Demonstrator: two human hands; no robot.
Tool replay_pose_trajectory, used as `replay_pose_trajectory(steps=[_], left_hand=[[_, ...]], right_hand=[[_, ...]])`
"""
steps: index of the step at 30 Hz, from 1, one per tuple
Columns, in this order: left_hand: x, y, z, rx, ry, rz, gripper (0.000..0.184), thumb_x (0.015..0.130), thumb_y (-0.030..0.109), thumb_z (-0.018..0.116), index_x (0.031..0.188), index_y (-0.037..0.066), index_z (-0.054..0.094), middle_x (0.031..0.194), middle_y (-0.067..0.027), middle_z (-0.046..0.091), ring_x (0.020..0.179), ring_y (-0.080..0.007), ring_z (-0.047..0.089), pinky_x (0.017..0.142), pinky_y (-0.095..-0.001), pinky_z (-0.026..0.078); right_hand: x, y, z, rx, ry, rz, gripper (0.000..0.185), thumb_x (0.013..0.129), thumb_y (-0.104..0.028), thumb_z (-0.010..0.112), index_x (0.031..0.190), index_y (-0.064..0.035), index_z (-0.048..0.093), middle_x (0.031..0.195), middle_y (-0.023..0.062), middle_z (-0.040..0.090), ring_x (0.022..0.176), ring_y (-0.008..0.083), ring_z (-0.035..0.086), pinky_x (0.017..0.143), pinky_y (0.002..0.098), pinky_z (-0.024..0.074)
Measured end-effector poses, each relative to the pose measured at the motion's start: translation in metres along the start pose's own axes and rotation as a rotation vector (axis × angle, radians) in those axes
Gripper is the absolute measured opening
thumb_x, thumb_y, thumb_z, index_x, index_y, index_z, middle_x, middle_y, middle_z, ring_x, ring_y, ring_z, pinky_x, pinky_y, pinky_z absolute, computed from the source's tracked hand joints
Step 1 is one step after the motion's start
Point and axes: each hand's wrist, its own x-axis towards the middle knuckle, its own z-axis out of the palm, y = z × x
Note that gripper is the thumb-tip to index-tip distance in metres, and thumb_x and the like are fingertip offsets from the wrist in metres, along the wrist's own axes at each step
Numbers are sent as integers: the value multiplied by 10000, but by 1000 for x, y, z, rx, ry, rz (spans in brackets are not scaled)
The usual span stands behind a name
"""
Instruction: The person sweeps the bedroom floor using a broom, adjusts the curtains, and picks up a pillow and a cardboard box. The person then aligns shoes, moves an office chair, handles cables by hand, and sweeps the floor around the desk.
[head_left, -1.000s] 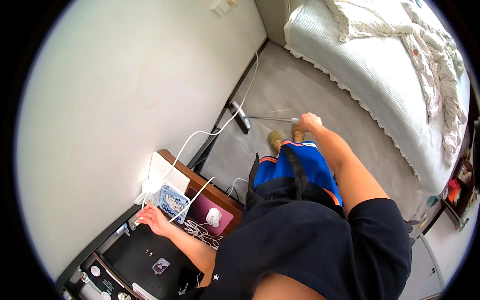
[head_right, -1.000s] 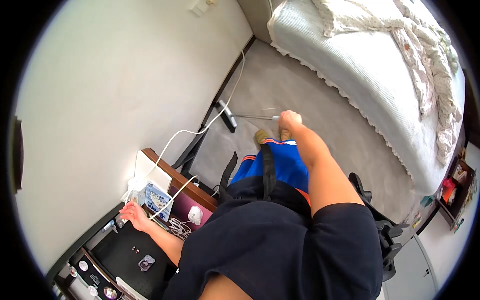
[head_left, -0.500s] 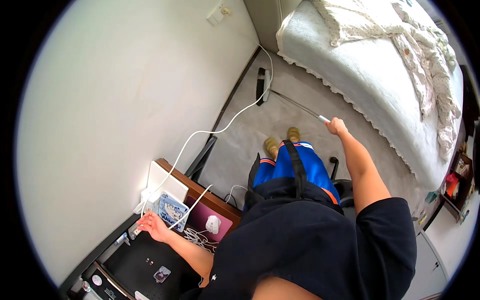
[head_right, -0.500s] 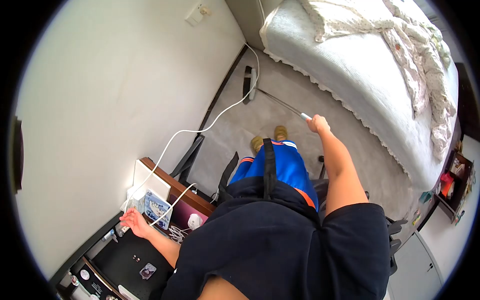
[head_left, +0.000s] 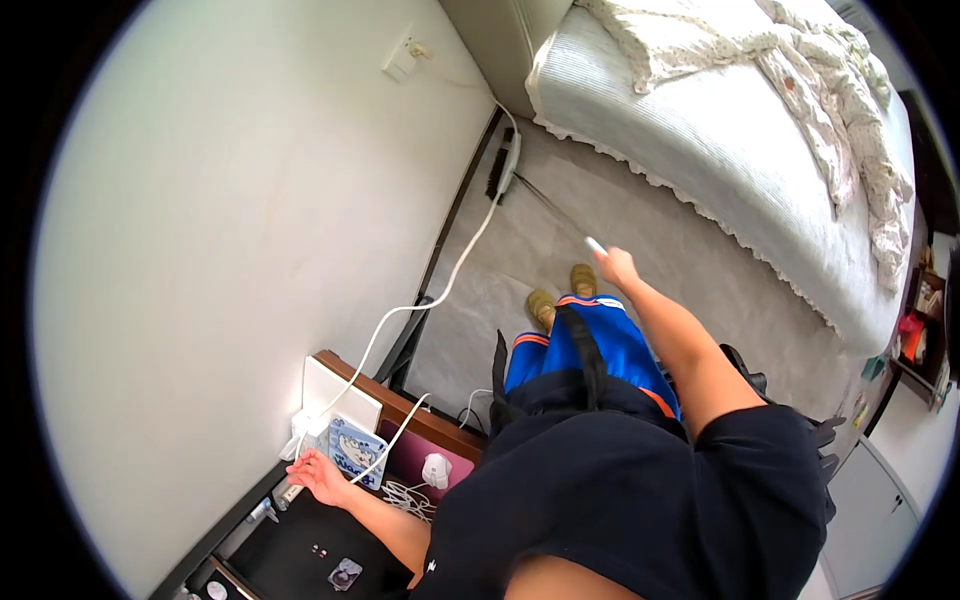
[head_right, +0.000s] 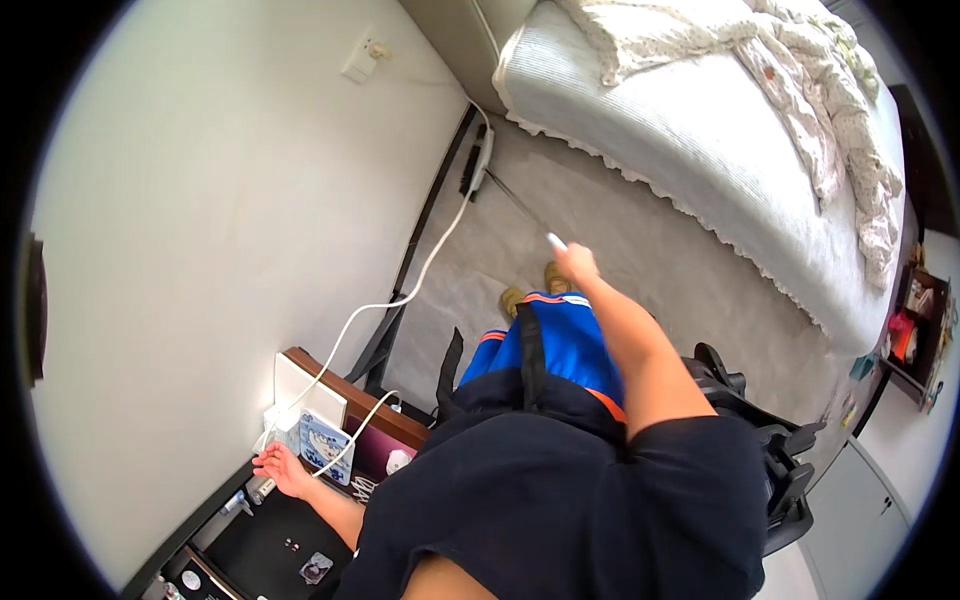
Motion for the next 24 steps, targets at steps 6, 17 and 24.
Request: replay_pose_trajectory(steps=[6,17,24], left_hand=[[3,-12,14,11,52,8,219,879,115,384,931,141,595,935,-62,584,849,-228,484,786,-391,349],[4,-43,21,171,-53,8,250,874,68,379,1028,158,554,988,-82,545,847,-224,472,776,-376,363],[3,-91,34,130,-61,-187,228,852,83,420,1028,142,552,1002,-74,534,830,-213,473,755,-365,369]], right_hand=[[29,-68,-21,104,-62,311,378,789,-369,471,1029,-95,571,1050,153,555,1000,300,521,826,401,425],[-84,154,-3,111,165,407,548,800,-446,448,832,86,577,835,268,573,824,364,564,679,400,436],[-152,201,-14,591,131,806,483,804,-368,509,1004,71,537,952,202,577,833,256,578,671,329,440]])
